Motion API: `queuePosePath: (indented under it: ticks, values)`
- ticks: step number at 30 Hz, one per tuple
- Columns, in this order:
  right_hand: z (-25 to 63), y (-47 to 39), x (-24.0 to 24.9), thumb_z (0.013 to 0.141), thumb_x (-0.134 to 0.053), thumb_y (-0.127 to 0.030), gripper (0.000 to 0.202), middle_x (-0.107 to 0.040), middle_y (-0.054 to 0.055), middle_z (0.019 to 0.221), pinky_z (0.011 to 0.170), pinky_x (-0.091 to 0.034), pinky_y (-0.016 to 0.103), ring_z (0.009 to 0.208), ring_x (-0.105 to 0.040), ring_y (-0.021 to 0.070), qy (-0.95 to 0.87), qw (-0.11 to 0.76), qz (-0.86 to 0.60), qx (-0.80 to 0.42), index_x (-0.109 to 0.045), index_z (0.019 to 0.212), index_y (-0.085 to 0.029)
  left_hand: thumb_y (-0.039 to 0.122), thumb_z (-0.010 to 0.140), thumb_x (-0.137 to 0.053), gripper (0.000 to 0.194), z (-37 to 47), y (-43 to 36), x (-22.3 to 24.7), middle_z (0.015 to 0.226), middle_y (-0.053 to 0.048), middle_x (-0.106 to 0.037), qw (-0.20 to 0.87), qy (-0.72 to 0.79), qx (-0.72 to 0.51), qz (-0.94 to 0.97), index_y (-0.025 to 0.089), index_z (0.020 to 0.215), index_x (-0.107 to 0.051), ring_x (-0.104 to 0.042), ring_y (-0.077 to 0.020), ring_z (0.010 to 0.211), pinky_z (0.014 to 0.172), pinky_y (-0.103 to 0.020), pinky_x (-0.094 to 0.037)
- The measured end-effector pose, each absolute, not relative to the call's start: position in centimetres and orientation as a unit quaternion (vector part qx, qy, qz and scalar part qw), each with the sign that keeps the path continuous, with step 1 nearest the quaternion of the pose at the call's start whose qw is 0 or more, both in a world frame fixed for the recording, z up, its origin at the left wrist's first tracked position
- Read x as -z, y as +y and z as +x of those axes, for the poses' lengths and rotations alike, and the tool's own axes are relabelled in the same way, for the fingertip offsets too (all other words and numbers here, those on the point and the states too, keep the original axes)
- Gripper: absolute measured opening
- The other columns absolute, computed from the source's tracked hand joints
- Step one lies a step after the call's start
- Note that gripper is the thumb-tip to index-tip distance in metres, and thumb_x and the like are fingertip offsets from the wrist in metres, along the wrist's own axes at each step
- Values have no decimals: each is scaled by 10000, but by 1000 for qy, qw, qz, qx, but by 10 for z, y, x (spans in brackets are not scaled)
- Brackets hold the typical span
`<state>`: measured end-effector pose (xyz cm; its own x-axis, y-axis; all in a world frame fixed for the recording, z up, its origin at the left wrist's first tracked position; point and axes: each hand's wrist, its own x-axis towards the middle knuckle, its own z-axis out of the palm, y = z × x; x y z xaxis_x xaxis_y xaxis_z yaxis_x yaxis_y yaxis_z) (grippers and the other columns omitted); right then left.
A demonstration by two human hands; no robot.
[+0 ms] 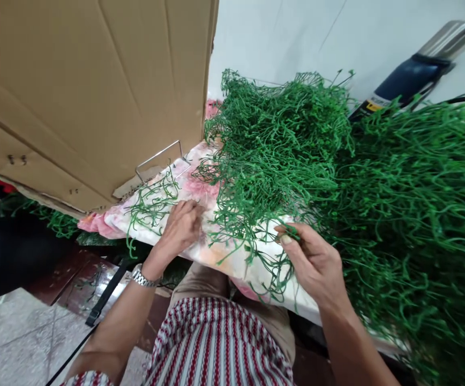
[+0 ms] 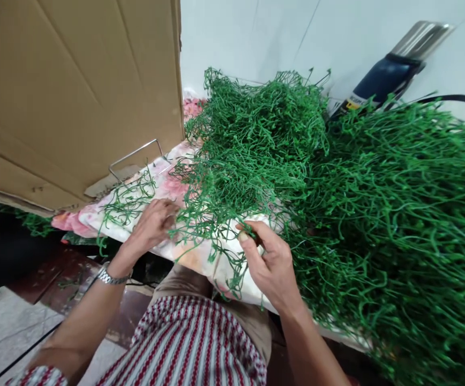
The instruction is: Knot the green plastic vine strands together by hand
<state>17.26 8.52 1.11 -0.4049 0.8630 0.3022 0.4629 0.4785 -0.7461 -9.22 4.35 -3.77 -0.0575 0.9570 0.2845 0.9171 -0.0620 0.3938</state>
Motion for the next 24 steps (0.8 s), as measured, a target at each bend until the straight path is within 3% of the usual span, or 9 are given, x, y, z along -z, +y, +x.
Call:
queuePosePath:
  ticks: [5, 12, 17, 19, 24]
  values:
    - [170, 80, -15, 843, -507, -204, 157, -614, 44, 827, 601, -469, 244, 671, -569, 129, -824, 367, -371, -219, -572, 984, -181, 196, 792, -472, 281, -121, 51, 36, 990, -125, -621, -79, 755, -174, 627, 172, 1044, -594, -523, -288, 978, 806, -427, -424]
    - [164, 74, -19, 819, -473, -126, 235, -612, 73, 844, 667, -506, 286, 779, -580, 156, -903, 305, -273, -131, -626, 993, -165, 196, 841, -455, 194, -93, 43, 9, 945, -71, -655, 50, 604, -436, 666, 168, 934, -623, -604, -170, 904, 824, -315, -479]
    - [170, 66, -18, 786, -453, -75, 295, -606, 75, 889, 692, -486, 315, 804, -539, 166, -929, 263, -241, -104, -643, 984, -181, 159, 835, -476, 199, -70, 43, -29, 980, -62, -636, 13, 545, -509, 666, 172, 972, -620, -577, -161, 972, 885, -339, -460]
    - [173, 64, -16, 794, -464, -101, 271, -599, 81, 916, 700, -473, 331, 809, -527, 175, -939, 233, -235, -95, -644, 978, -184, 145, 837, -456, 221, -65, 49, -43, 998, -66, -633, 38, 522, -453, 722, 166, 984, -619, -568, -163, 987, 890, -334, -453]
    - [177, 58, -12, 812, -492, -172, 207, -587, 81, 914, 725, -460, 338, 831, -521, 183, -945, 220, -224, -90, -644, 951, -194, 22, 758, -346, 430, -37, 90, -47, 1073, -40, -621, 151, 392, -137, 897, 228, 1018, -620, -579, -163, 962, 846, -310, -434]
